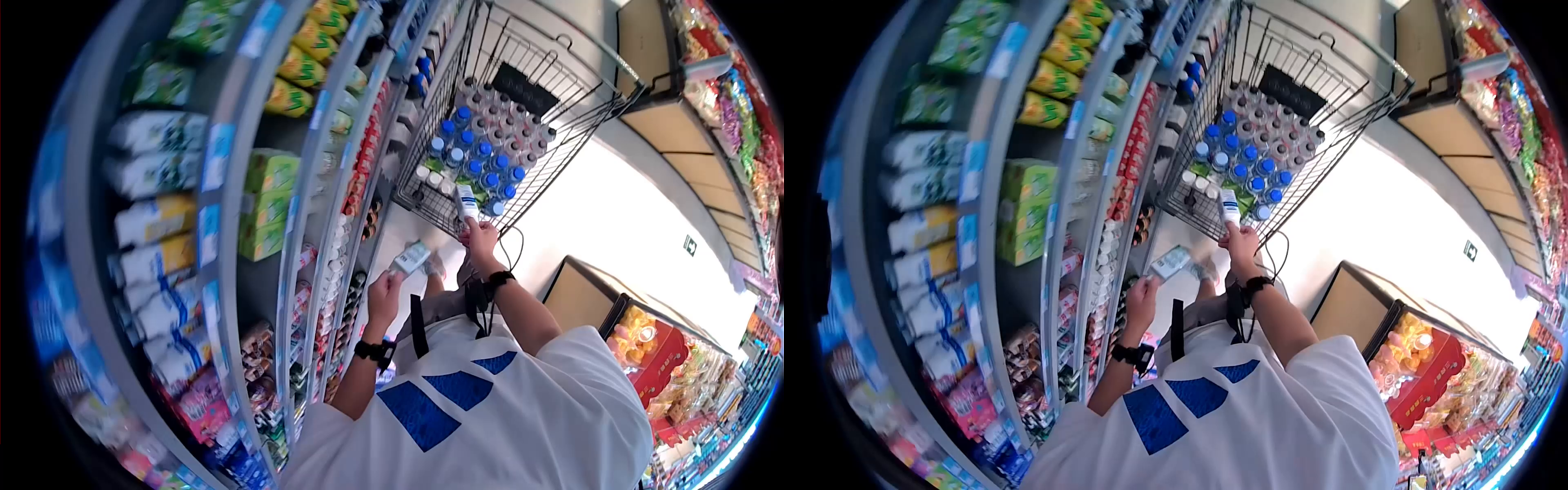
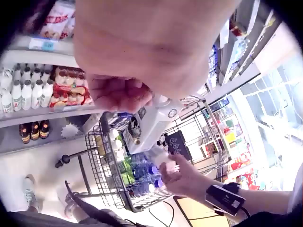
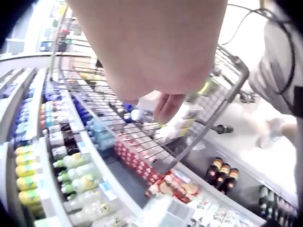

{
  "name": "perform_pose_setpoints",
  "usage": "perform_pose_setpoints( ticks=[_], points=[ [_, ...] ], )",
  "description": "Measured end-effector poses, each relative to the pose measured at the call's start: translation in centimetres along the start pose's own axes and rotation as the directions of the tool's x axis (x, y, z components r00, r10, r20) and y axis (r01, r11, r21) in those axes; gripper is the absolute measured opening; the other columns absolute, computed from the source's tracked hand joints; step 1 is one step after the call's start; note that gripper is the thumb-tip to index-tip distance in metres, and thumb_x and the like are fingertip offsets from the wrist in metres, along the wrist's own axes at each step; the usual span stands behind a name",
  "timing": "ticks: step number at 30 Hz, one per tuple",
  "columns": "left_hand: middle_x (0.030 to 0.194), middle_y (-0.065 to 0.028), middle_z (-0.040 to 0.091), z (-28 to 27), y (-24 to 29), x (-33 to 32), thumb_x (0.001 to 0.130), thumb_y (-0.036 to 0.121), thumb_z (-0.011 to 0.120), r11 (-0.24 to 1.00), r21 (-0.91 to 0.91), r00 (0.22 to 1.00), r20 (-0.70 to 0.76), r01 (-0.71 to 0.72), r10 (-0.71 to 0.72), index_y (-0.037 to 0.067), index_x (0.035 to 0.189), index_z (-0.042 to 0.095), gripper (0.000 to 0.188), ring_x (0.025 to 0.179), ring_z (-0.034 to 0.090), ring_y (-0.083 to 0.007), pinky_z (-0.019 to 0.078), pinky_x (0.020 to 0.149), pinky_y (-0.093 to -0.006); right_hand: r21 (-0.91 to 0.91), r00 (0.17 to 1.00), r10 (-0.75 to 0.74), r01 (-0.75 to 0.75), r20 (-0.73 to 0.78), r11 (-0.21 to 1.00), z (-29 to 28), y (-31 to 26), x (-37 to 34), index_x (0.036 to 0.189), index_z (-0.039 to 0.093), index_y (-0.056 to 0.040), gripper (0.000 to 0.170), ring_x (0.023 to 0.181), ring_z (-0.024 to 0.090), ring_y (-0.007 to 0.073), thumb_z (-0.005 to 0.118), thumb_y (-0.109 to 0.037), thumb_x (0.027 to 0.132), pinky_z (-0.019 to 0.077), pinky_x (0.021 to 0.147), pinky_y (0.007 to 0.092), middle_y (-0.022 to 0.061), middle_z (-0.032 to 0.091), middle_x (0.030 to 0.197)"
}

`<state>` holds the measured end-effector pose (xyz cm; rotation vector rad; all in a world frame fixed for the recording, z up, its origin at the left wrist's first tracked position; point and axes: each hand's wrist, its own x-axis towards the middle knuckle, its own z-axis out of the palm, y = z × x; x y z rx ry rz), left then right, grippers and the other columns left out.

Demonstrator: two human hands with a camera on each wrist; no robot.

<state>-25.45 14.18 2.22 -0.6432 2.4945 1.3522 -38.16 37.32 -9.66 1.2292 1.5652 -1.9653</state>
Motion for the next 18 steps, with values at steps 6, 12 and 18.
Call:
perform_pose_setpoints(
  ticks=[6,12,18],
  points=[
    [0.063,-0.0185,0.058,-7.4,-2.3,-5.8,0.098,0.035,0.064,0.995,0.008,0.980,-0.170,-0.101,0.101,-0.001,0.079,0.060,0.041,0.056,0.058,-0.0341,0.0407,0.053,-0.0426,0.005,0.759,-0.478,0.531,0.442,0.848,3.0,-8.8,-10.6,0.111,0.059,0.0062,0.031,0.065,0.068,0.0134,0.074,-0.014,0.093,0.0566,0.061,0.0264,0.0095,0.070,0.083],
    [0.065,-0.0192,0.061,-11.7,-4.9,-10.6,0.095,0.040,0.065,0.989,-0.037,0.934,-0.335,-0.143,0.123,-0.001,0.078,0.064,0.044,0.062,0.062,-0.0374,0.0445,0.057,-0.0440,0.257,0.385,-0.743,0.768,0.548,0.587,8.0,-14.6,-24.9,0.109,0.062,0.0063,0.017,0.064,0.065,0.0121,0.069,-0.002,0.095,0.0535,0.056,0.0247,0.0091,0.069,0.087],
    [0.065,-0.0195,0.061,-12.7,-8.3,-14.2,0.095,0.041,0.065,0.986,-0.121,0.923,-0.381,-0.113,0.059,-0.001,0.077,0.064,0.045,0.062,0.062,-0.0379,0.0443,0.057,-0.0451,0.306,0.444,-0.531,0.484,0.722,0.820,13.8,-16.0,-36.5,0.096,0.061,-0.0032,0.031,0.045,0.049,0.0087,0.052,-0.032,0.105,0.0437,0.042,0.0233,0.0022,0.058,0.065]
  ],
)
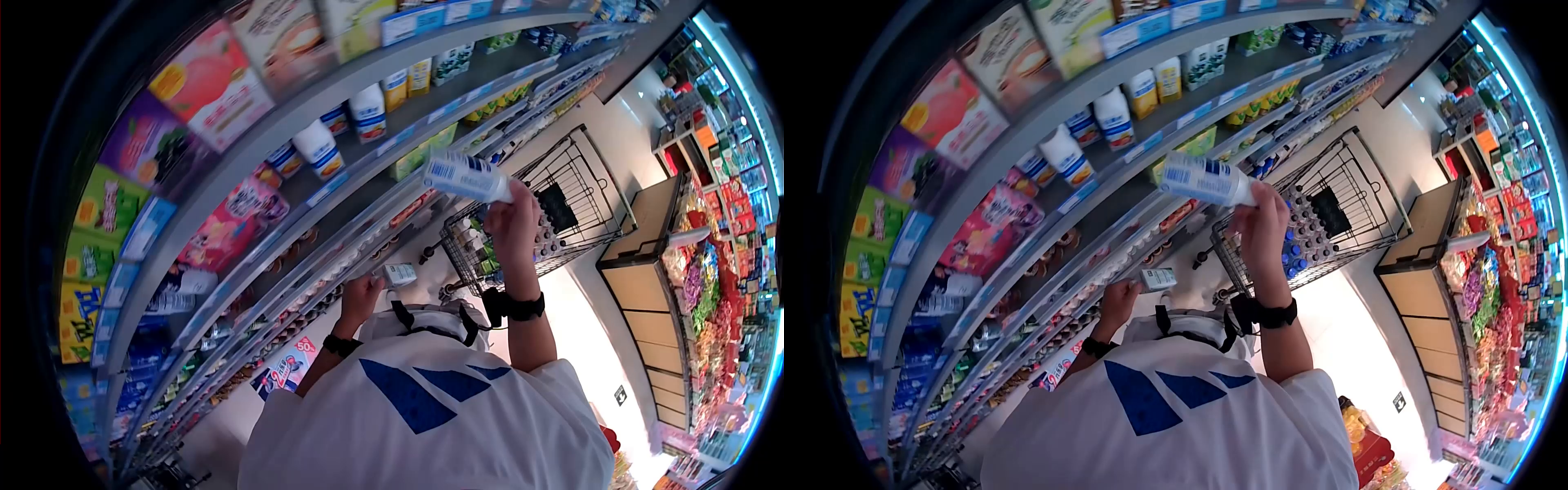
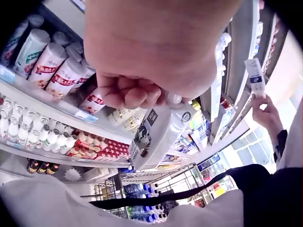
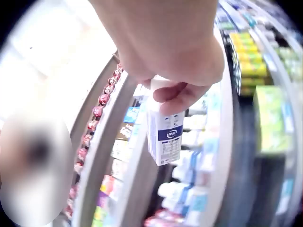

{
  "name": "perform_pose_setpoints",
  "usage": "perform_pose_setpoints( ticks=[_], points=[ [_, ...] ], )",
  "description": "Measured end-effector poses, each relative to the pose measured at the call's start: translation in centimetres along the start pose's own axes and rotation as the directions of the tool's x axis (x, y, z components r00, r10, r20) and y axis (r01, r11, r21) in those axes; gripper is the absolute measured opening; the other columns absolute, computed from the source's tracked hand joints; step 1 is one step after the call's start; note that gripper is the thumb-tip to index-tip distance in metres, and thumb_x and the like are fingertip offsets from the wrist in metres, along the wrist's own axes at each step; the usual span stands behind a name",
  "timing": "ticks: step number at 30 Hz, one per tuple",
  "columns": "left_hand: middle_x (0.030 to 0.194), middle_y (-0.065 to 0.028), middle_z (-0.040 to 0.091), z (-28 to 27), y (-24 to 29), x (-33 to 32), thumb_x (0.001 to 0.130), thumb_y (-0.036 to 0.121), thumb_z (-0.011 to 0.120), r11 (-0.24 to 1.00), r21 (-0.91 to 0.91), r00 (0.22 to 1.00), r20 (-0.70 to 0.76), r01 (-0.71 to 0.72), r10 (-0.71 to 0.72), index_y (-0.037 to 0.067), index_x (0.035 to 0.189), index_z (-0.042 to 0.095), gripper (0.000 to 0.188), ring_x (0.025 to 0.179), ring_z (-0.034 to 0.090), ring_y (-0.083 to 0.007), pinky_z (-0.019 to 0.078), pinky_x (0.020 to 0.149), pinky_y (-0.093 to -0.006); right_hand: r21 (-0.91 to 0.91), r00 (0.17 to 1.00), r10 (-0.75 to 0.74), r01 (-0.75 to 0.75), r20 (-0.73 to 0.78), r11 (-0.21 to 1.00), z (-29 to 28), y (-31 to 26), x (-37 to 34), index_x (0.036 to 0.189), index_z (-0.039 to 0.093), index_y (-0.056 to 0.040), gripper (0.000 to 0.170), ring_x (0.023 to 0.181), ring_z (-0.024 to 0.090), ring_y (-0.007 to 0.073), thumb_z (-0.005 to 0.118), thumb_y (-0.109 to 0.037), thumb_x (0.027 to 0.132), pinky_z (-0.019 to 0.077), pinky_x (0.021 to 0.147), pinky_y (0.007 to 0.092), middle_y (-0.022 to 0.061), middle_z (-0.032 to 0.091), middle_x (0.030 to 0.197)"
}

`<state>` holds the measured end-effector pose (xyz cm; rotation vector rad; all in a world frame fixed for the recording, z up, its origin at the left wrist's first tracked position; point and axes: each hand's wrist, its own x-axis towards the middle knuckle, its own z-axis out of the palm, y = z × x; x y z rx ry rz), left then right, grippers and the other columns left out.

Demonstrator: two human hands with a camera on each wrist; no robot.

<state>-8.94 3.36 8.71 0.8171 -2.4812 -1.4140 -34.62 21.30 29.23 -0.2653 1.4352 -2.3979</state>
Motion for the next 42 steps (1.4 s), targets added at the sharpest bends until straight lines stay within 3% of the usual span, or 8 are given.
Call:
perform_pose_setpoints(
  ticks=[5,8,15,17,23,27,32,42],
  points=[
    [0.066,-0.0204,0.061,-1.6,-1.2,-2.1,0.094,0.041,0.065,0.999,0.036,1.000,-0.018,0.019,-0.018,-0.001,0.075,0.063,0.045,0.063,0.062,-0.0392,0.0442,0.058,-0.0462,0.410,0.844,0.476,-0.536,0.247,0.738,5.1,-0.4,0.1,0.105,0.063,-0.0040,0.037,0.041,0.040,0.0077,0.055,-0.040,0.102,0.0388,0.039,0.0233,0.0044,0.055,0.065],
    [0.066,-0.0211,0.061,-1.9,-1.9,-3.2,0.093,0.042,0.065,0.997,0.072,0.999,-0.036,0.034,-0.032,0.000,0.074,0.063,0.046,0.064,0.062,-0.0407,0.0442,0.058,-0.0470,0.589,0.618,0.424,-0.779,0.663,0.216,6.7,0.8,-0.4,0.105,0.059,0.0009,0.041,0.042,0.043,0.0076,0.051,-0.039,0.105,0.0384,0.040,0.0207,0.0062,0.055,0.066],
    [0.065,-0.0217,0.060,-1.3,-3.5,-4.3,0.091,0.042,0.067,0.998,0.067,0.999,-0.044,0.022,-0.019,0.000,0.071,0.062,0.046,0.063,0.060,-0.0418,0.0438,0.057,-0.0474,0.580,0.662,0.467,-0.746,0.587,0.329,8.7,0.3,-0.7,0.104,0.058,0.0011,0.041,0.042,0.041,0.0068,0.052,-0.039,0.105,0.0394,0.042,0.0216,0.0039,0.057,0.068],
    [0.065,-0.0227,0.058,-1.2,-3.6,-4.2,0.091,0.040,0.068,0.998,0.054,0.999,-0.044,0.026,-0.024,0.000,0.071,0.062,0.045,0.062,0.059,-0.0422,0.0432,0.057,-0.0470,0.335,0.911,0.366,-0.410,0.187,0.848,10.2,-0.8,-1.8,0.104,0.058,0.0004,0.038,0.043,0.042,0.0068,0.052,-0.037,0.105,0.0407,0.044,0.0231,0.0027,0.059,0.070],
    [0.065,-0.0187,0.062,-1.3,-2.6,-4.0,0.090,0.042,0.067,0.998,0.030,0.998,-0.035,0.046,-0.045,0.002,0.070,0.062,0.045,0.062,0.062,-0.0388,0.0448,0.057,-0.0475,0.105,0.932,-0.084,0.050,0.353,0.993,9.4,-1.5,-3.1,0.112,0.062,0.0061,0.029,0.050,0.058,0.0135,0.066,-0.019,0.097,0.0543,0.049,0.0299,0.0146,0.069,0.084],
    [0.065,-0.0182,0.062,-0.8,-3.1,-3.9,0.090,0.042,0.067,0.997,0.078,1.000,-0.012,0.019,-0.018,0.002,0.071,0.062,0.044,0.063,0.062,-0.0385,0.0458,0.058,-0.0468,-0.183,0.463,-0.579,0.860,0.671,0.476,9.8,-3.8,-4.1,0.110,0.069,0.0094,0.038,0.071,0.072,0.0195,0.081,-0.013,0.081,0.0597,0.062,0.0287,0.0175,0.072,0.096],
    [0.065,-0.0207,0.060,-1.2,-2.5,-3.9,0.090,0.039,0.068,1.000,0.026,1.000,-0.021,0.007,-0.006,0.000,0.071,0.062,0.043,0.063,0.061,-0.0396,0.0435,0.057,-0.0462,-0.109,0.074,-0.466,0.993,0.882,-0.049,11.7,-6.0,-6.6,0.108,0.074,-0.0027,0.033,0.068,0.070,0.0242,0.081,-0.019,0.080,0.0605,0.062,0.0313,0.0131,0.068,0.089],
    [0.069,-0.0180,0.066,-1.3,-2.9,-4.1,0.090,0.043,0.065,0.998,0.060,1.000,0.000,0.023,-0.023,0.003,0.074,0.066,0.043,0.069,0.066,-0.0384,0.0499,0.063,-0.0477,-0.101,0.037,-0.407,0.986,0.912,-0.136,11.9,-4.5,-6.0,0.112,0.072,-0.0062,0.038,0.071,0.069,0.0236,0.081,-0.015,0.076,0.0593,0.062,0.0332,0.0093,0.066,0.089]
  ],
)
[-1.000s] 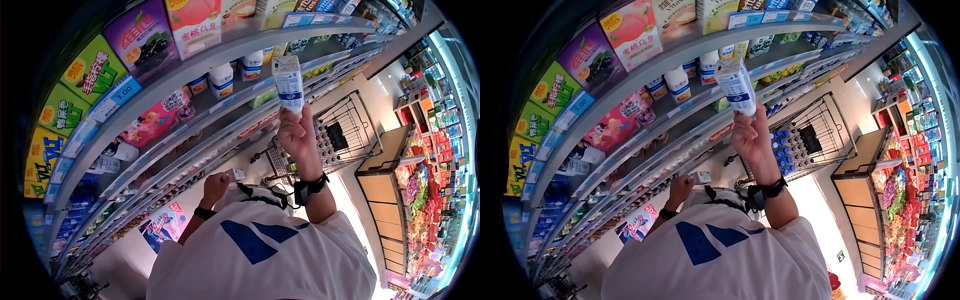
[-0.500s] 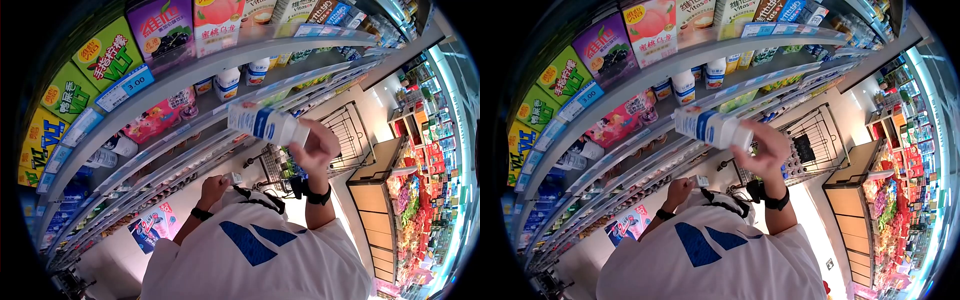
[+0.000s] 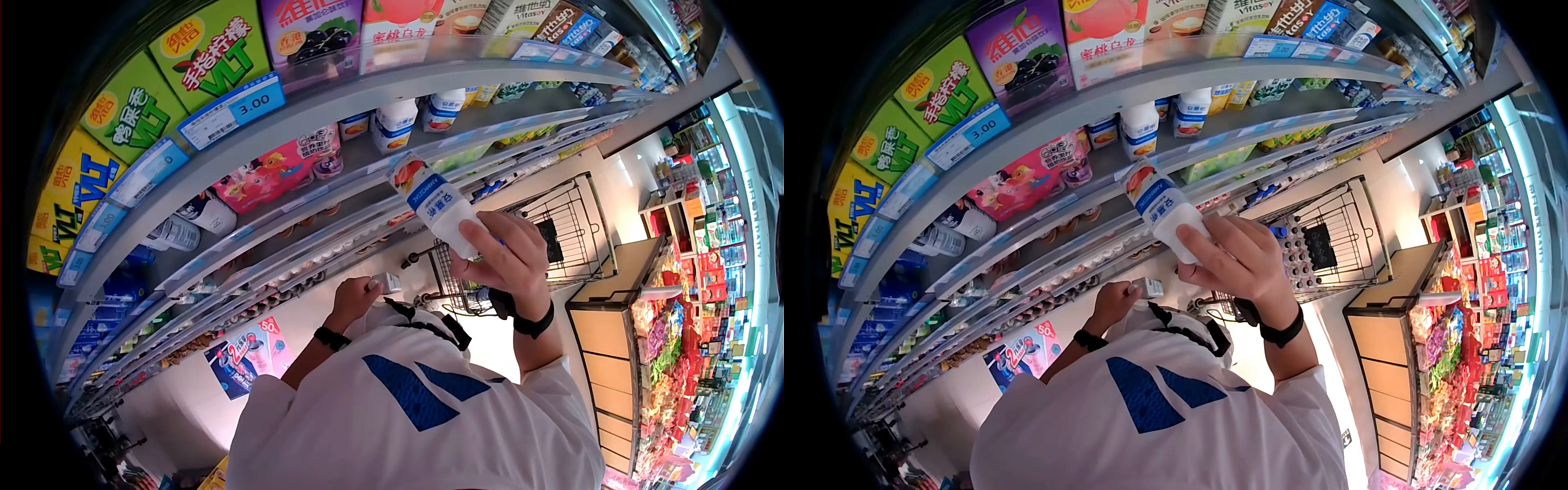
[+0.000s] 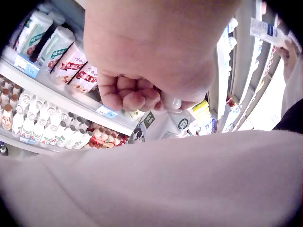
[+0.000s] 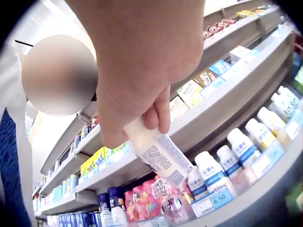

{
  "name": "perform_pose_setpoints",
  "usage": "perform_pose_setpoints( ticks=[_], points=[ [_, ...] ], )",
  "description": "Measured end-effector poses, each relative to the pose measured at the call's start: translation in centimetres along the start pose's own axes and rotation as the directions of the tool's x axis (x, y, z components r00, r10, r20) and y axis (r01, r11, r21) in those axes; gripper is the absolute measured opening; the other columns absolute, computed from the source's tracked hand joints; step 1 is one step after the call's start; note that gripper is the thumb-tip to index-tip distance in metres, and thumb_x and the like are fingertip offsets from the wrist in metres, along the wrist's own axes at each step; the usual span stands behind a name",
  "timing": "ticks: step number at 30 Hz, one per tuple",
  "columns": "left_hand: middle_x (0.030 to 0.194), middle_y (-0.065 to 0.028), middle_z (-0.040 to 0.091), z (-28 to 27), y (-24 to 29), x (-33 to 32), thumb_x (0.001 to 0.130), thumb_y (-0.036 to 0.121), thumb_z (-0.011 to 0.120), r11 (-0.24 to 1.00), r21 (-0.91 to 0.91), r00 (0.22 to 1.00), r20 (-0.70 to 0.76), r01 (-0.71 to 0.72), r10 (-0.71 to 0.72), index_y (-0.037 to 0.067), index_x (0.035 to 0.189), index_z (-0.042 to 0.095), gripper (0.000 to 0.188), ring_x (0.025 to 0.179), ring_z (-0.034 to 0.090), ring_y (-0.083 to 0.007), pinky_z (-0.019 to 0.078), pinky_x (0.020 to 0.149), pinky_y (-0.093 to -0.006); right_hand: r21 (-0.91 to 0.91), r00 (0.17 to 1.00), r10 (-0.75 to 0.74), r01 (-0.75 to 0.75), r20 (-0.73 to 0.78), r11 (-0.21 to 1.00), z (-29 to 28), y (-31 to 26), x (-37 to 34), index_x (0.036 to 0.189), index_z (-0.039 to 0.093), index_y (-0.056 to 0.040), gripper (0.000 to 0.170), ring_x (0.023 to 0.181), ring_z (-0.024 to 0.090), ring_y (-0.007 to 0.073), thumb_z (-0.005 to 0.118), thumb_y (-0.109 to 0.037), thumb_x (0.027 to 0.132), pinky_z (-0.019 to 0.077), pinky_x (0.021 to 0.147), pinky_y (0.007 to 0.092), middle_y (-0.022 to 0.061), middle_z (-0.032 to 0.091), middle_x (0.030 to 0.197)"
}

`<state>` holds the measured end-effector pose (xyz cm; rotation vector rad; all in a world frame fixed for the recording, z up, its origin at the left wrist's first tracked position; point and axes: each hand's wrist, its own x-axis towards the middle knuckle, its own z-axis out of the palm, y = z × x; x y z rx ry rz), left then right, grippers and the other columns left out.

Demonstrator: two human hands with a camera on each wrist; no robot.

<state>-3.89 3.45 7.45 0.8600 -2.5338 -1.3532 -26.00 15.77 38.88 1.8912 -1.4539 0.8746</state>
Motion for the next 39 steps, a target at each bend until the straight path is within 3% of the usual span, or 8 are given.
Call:
perform_pose_setpoints(
  ticks=[9,11,15,19,28,32,34,39],
  points=[
    [0.071,-0.0177,0.067,-0.1,-0.1,-0.8,0.090,0.045,0.066,0.999,0.033,1.000,0.006,0.009,-0.009,0.004,0.077,0.068,0.043,0.069,0.067,-0.0372,0.0510,0.064,-0.0471,0.011,0.947,0.303,-0.304,-0.110,0.953,1.9,1.3,2.0,0.105,0.073,-0.0014,0.036,0.061,0.064,0.0164,0.082,-0.011,0.072,0.0530,0.056,0.0275,0.0073,0.067,0.076],
    [0.071,-0.0176,0.067,0.0,-0.2,-0.7,0.090,0.045,0.066,0.999,0.030,1.000,0.019,0.015,-0.016,0.004,0.077,0.069,0.043,0.070,0.067,-0.0371,0.0512,0.065,-0.0470,0.210,0.821,0.549,-0.516,-0.154,0.830,3.3,2.7,1.2,0.105,0.072,0.0011,0.036,0.058,0.063,0.0124,0.084,-0.012,0.074,0.0512,0.055,0.0248,0.0077,0.068,0.076],
    [0.072,-0.0170,0.068,0.0,-0.3,-0.7,0.090,0.045,0.065,0.999,0.024,0.999,0.028,0.033,-0.034,0.004,0.077,0.068,0.044,0.070,0.067,-0.0370,0.0513,0.065,-0.0467,0.346,0.647,0.731,-0.649,-0.217,0.678,5.4,5.1,1.2,0.105,0.073,0.0031,0.038,0.058,0.062,0.0067,0.087,-0.019,0.078,0.0490,0.054,0.0212,0.0048,0.068,0.072],
    [0.071,-0.0165,0.067,-0.2,-0.1,-0.9,0.090,0.046,0.065,0.999,0.020,0.999,0.014,0.034,-0.035,0.004,0.076,0.068,0.044,0.069,0.066,-0.0369,0.0505,0.064,-0.0465,0.355,0.605,0.769,-0.686,-0.207,0.635,6.4,6.4,2.1,0.104,0.073,0.0030,0.036,0.061,0.063,0.0049,0.088,-0.020,0.080,0.0493,0.056,0.0208,0.0047,0.070,0.071],
    [0.066,-0.0193,0.062,0.4,-1.1,-1.1,0.092,0.044,0.066,1.000,-0.012,1.000,-0.021,0.020,-0.020,0.001,0.072,0.064,0.047,0.063,0.062,-0.0399,0.0455,0.060,-0.0478,0.277,0.740,0.606,-0.542,-0.291,0.794,8.0,8.8,4.2,0.094,0.067,0.0004,0.032,0.055,0.060,0.0105,0.087,-0.020,0.081,0.0479,0.052,0.0238,0.0065,0.068,0.076],
    [0.070,-0.0167,0.066,0.0,-1.2,-1.1,0.092,0.046,0.063,0.998,0.003,0.997,0.034,0.067,-0.067,0.003,0.075,0.067,0.046,0.069,0.065,-0.0378,0.0492,0.063,-0.0468,0.401,0.657,0.731,-0.628,-0.185,0.667,8.7,8.8,4.5,0.096,0.067,0.0010,0.033,0.054,0.060,0.0133,0.088,-0.019,0.080,0.0472,0.050,0.0266,0.0087,0.066,0.081],
    [0.070,-0.0170,0.066,-0.1,-1.2,-1.1,0.092,0.046,0.063,0.999,0.017,0.998,0.029,0.051,-0.052,0.003,0.075,0.067,0.046,0.069,0.065,-0.0379,0.0492,0.064,-0.0469,0.231,0.773,0.583,-0.536,-0.252,0.812,8.5,8.5,5.1,0.100,0.069,0.0014,0.032,0.056,0.060,0.0143,0.087,-0.018,0.080,0.0469,0.050,0.0278,0.0101,0.066,0.084],
    [0.070,-0.0173,0.066,0.4,-1.6,-1.2,0.092,0.046,0.063,1.000,0.005,1.000,0.015,0.028,-0.028,0.003,0.075,0.067,0.047,0.069,0.065,-0.0380,0.0489,0.063,-0.0472,0.163,0.822,0.530,-0.505,-0.207,0.847,7.8,8.5,5.3,0.105,0.072,0.0003,0.030,0.056,0.060,0.0160,0.083,-0.014,0.082,0.0477,0.052,0.0276,0.0112,0.068,0.090]
  ],
)
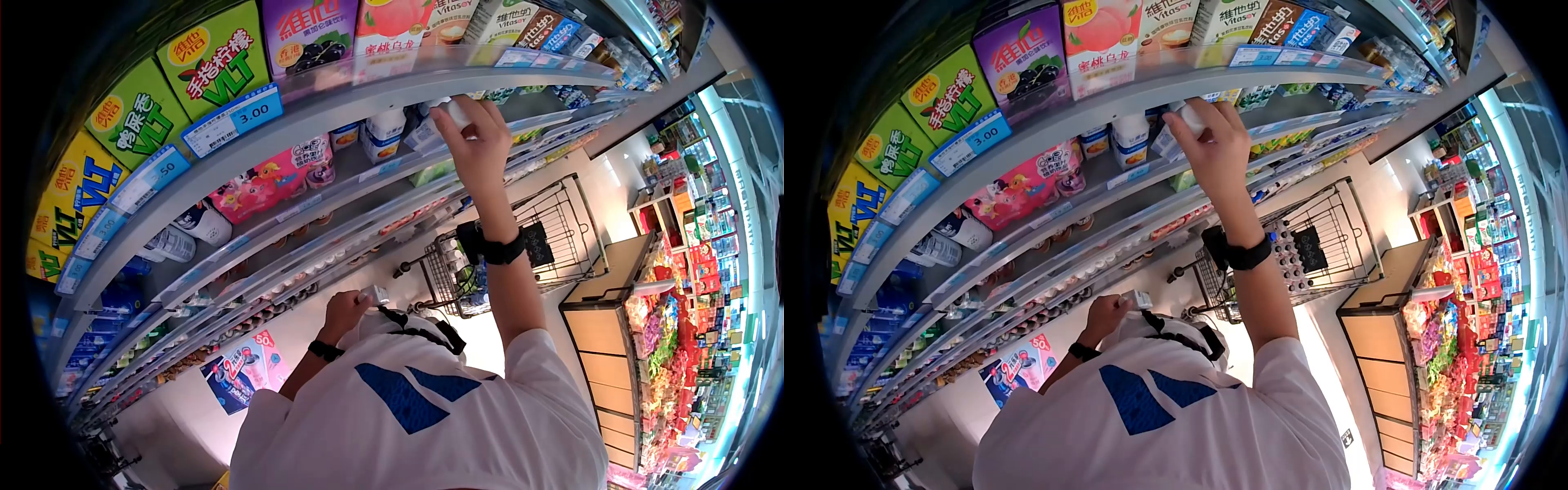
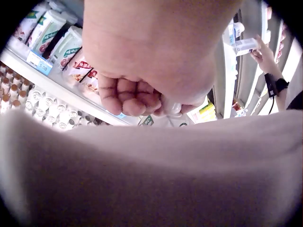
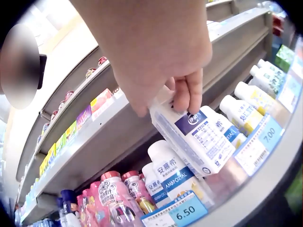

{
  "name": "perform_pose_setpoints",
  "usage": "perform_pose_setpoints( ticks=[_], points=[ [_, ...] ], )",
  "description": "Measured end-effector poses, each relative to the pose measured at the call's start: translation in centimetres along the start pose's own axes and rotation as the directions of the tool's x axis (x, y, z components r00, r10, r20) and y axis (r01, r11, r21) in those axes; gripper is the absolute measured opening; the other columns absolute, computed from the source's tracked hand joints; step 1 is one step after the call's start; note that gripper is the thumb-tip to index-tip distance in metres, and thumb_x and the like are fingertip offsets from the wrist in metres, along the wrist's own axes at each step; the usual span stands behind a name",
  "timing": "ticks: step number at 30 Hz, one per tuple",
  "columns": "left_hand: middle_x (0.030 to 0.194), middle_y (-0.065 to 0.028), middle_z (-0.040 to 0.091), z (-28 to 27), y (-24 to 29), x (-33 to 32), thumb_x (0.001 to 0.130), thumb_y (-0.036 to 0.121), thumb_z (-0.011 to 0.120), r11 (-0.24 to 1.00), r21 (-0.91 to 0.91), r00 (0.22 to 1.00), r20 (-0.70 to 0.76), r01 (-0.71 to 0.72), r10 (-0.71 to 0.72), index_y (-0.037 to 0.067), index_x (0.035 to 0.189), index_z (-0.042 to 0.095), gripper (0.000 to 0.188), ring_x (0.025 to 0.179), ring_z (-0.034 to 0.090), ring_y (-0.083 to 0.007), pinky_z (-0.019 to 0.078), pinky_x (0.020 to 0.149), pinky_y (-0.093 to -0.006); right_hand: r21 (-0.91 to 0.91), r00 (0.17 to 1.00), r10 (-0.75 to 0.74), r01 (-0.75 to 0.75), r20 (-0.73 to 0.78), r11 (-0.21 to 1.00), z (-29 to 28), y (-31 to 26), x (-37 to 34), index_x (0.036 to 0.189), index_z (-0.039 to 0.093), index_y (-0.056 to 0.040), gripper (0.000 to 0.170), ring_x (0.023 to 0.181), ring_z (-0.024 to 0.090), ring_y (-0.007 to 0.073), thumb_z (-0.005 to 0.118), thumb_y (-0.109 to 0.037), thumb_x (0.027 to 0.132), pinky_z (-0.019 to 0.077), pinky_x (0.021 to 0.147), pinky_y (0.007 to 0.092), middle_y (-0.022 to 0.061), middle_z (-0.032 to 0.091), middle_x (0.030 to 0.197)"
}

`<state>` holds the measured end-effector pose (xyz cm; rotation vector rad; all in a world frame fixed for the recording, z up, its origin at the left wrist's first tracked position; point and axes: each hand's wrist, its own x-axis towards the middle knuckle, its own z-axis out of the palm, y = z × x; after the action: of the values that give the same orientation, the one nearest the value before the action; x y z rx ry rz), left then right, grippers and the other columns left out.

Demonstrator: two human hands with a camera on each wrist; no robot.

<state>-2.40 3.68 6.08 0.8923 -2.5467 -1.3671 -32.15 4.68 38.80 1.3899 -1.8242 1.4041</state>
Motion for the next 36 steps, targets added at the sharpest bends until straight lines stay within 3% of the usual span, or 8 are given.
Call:
perform_pose_setpoints(
  ticks=[10,20,23,25,28,32,34,36],
  points=[
    [0.064,-0.0221,0.058,0.0,-0.4,0.1,0.091,0.042,0.067,0.998,-0.048,0.999,-0.019,-0.046,0.045,-0.001,0.071,0.062,0.047,0.059,0.058,-0.0389,0.0424,0.057,-0.0464,0.097,0.963,0.064,-0.093,0.263,0.991,-2.6,-0.8,1.2,0.116,0.068,0.0012,0.040,0.064,0.064,0.0226,0.081,-0.019,0.084,0.0526,0.062,0.0342,0.0141,0.068,0.100],
    [0.068,-0.0198,0.064,0.4,-0.7,0.5,0.092,0.050,0.064,0.999,0.038,0.998,0.058,0.005,-0.007,0.001,0.074,0.065,0.052,0.068,0.064,-0.0393,0.0477,0.061,-0.0476,0.261,0.950,0.313,-0.304,0.005,0.916,0.2,-0.8,-1.5,0.102,0.066,0.0046,0.043,0.065,0.070,0.0190,0.090,-0.021,0.077,0.0526,0.055,0.0296,0.0138,0.068,0.093],
    [0.069,-0.0200,0.064,0.6,-0.8,0.4,0.092,0.050,0.064,0.999,0.029,0.999,0.030,-0.024,0.023,0.001,0.074,0.066,0.051,0.068,0.064,-0.0395,0.0477,0.061,-0.0473,0.238,0.949,0.312,-0.293,-0.044,0.926,1.0,-0.5,-1.8,0.103,0.062,0.0047,0.042,0.059,0.069,0.0112,0.088,-0.021,0.082,0.0527,0.050,0.0237,0.0090,0.071,0.080],
    [0.069,-0.0205,0.064,0.5,-0.8,0.4,0.092,0.050,0.063,1.000,0.002,0.999,0.038,-0.017,0.017,0.001,0.076,0.066,0.051,0.068,0.064,-0.0399,0.0476,0.061,-0.0473,0.279,0.914,0.396,-0.358,-0.090,0.891,1.8,0.2,-1.7,0.092,0.063,0.0033,0.046,0.067,0.067,0.0210,0.094,-0.025,0.073,0.0521,0.056,0.0318,0.0130,0.067,0.083],
    [0.070,-0.0206,0.064,0.3,-0.6,0.3,0.093,0.050,0.062,1.000,0.016,0.998,0.068,0.016,-0.017,0.002,0.077,0.067,0.051,0.069,0.064,-0.0402,0.0475,0.062,-0.0474,0.145,0.936,0.310,-0.288,-0.166,0.947,2.2,0.6,-1.1,0.089,0.062,0.0021,0.048,0.070,0.065,0.0241,0.094,-0.027,0.070,0.0521,0.060,0.0359,0.0128,0.065,0.080],
    [0.070,-0.0204,0.064,0.0,0.0,0.0,0.094,0.050,0.061,1.000,0.024,0.997,0.074,0.002,-0.004,0.002,0.077,0.067,0.051,0.069,0.064,-0.0406,0.0472,0.062,-0.0474,0.084,0.921,0.357,-0.348,-0.155,0.934,3.1,0.7,-1.3,0.089,0.061,0.0019,0.049,0.073,0.065,0.0276,0.094,-0.028,0.070,0.0519,0.064,0.0395,0.0134,0.063,0.081],
    [0.069,-0.0204,0.063,0.0,0.1,0.0,0.094,0.050,0.062,1.000,0.019,0.998,0.060,-0.003,0.001,0.002,0.076,0.066,0.051,0.069,0.063,-0.0413,0.0466,0.061,-0.0478,-0.020,0.959,0.208,-0.215,-0.192,0.976,3.4,0.5,-1.5,0.089,0.060,0.0018,0.049,0.071,0.065,0.0273,0.094,-0.028,0.071,0.0521,0.063,0.0394,0.0131,0.062,0.085],
    [0.069,-0.0209,0.063,-0.1,0.3,0.0,0.093,0.050,0.062,1.000,0.023,0.999,0.051,0.001,-0.002,0.003,0.075,0.066,0.050,0.069,0.063,-0.0418,0.0464,0.061,-0.0484,0.101,0.944,0.309,-0.298,-0.115,0.949,3.2,-0.1,-1.7,0.092,0.061,0.0015,0.046,0.072,0.065,0.0266,0.092,-0.026,0.073,0.0525,0.063,0.0388,0.0124,0.062,0.087]
  ],
)
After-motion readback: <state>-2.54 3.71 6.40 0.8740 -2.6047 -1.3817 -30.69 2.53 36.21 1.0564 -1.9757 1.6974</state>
